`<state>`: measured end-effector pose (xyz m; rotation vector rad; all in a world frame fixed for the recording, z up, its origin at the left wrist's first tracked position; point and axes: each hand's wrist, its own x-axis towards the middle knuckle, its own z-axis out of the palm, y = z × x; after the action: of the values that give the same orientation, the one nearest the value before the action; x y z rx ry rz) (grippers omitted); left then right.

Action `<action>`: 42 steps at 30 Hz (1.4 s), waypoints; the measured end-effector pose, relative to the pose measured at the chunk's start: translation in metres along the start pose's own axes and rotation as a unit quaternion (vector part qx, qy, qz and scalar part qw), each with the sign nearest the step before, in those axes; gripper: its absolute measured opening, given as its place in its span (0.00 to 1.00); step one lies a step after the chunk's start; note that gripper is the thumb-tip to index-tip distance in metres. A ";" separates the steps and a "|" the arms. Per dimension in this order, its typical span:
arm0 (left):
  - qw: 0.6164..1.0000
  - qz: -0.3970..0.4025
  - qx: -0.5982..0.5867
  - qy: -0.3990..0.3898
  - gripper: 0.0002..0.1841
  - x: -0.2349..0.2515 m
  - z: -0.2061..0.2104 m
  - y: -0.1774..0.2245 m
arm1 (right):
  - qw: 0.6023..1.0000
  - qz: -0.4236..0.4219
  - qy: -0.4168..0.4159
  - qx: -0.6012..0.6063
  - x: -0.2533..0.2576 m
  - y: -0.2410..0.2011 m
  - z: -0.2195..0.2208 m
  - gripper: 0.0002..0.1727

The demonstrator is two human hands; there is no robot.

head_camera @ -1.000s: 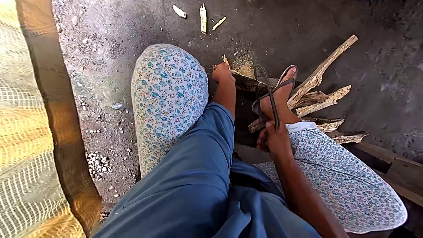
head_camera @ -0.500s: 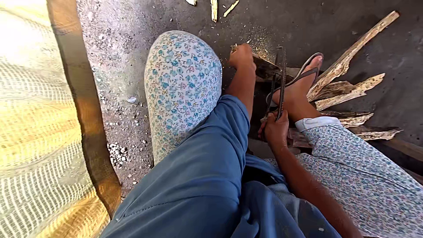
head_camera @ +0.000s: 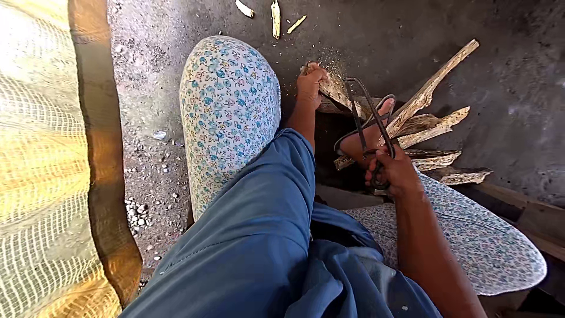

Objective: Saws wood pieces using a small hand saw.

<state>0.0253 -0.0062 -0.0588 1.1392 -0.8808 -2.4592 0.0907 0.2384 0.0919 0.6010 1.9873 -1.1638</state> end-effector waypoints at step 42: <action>0.997 -0.067 0.008 0.048 0.15 0.011 0.002 0.003 | 0.995 -0.062 0.081 -0.013 -0.030 0.022 0.035 0.11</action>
<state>0.0169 -0.0132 -0.0624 1.3516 -0.8219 -2.4823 0.1374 0.2171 0.0934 0.5809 2.2018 -1.1938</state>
